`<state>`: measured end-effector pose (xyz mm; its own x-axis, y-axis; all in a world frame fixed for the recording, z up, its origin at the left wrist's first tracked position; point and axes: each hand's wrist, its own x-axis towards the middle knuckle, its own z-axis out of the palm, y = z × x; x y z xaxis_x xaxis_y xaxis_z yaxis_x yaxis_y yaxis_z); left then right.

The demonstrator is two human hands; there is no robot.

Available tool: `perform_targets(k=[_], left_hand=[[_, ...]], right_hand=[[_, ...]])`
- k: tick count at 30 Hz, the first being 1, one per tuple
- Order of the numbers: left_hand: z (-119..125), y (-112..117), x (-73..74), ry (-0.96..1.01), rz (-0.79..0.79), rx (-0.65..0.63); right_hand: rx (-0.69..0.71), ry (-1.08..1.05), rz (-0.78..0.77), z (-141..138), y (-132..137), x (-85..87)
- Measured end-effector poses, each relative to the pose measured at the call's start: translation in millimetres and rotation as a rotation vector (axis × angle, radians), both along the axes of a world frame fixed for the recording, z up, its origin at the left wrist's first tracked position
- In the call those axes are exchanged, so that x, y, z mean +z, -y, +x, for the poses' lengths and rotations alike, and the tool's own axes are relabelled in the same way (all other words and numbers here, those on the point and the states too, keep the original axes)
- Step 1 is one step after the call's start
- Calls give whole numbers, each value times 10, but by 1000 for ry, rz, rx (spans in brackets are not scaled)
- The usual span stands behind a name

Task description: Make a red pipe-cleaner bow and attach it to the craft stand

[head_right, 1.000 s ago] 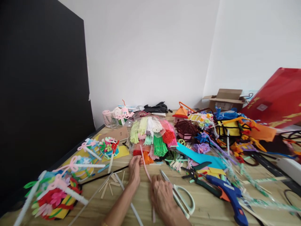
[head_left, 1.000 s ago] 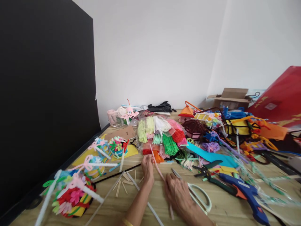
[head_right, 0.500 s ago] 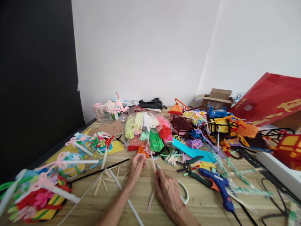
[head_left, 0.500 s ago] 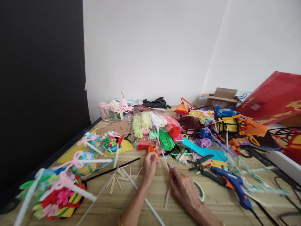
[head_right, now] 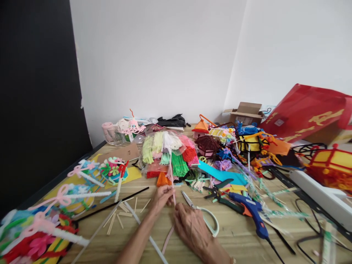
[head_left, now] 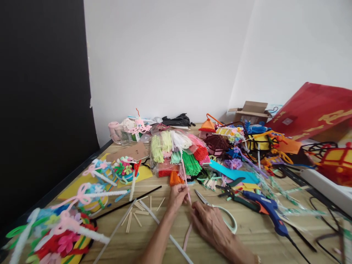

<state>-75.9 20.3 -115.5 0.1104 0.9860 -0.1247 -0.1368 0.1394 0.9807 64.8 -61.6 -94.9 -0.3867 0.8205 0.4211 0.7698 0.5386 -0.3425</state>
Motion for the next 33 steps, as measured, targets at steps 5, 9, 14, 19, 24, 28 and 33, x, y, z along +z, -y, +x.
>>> perform_targets(k=[5, 9, 14, 19, 24, 28, 33], left_hand=[[-20, -1, -13, 41, -21, 14], [-40, 11, -14, 78, -31, 7], [-49, 21, -15, 117, -36, -5], [-47, 19, -9, 139, -29, -15], [-70, 3, -9, 153, -23, -32], [-84, -12, -19, 185, -28, -34], [-97, -13, -29, 216, -58, -24]], right_hand=[[-49, -59, -34, 96, -30, 51], [-53, -112, -53, 148, -47, 32], [37, -156, -79, 78, 13, 15], [89, -175, -89, -37, 74, -7], [57, -195, -142, -103, 9, 15], [5, -226, -161, -94, -137, 67], [-47, -279, -196, -39, -290, 49]])
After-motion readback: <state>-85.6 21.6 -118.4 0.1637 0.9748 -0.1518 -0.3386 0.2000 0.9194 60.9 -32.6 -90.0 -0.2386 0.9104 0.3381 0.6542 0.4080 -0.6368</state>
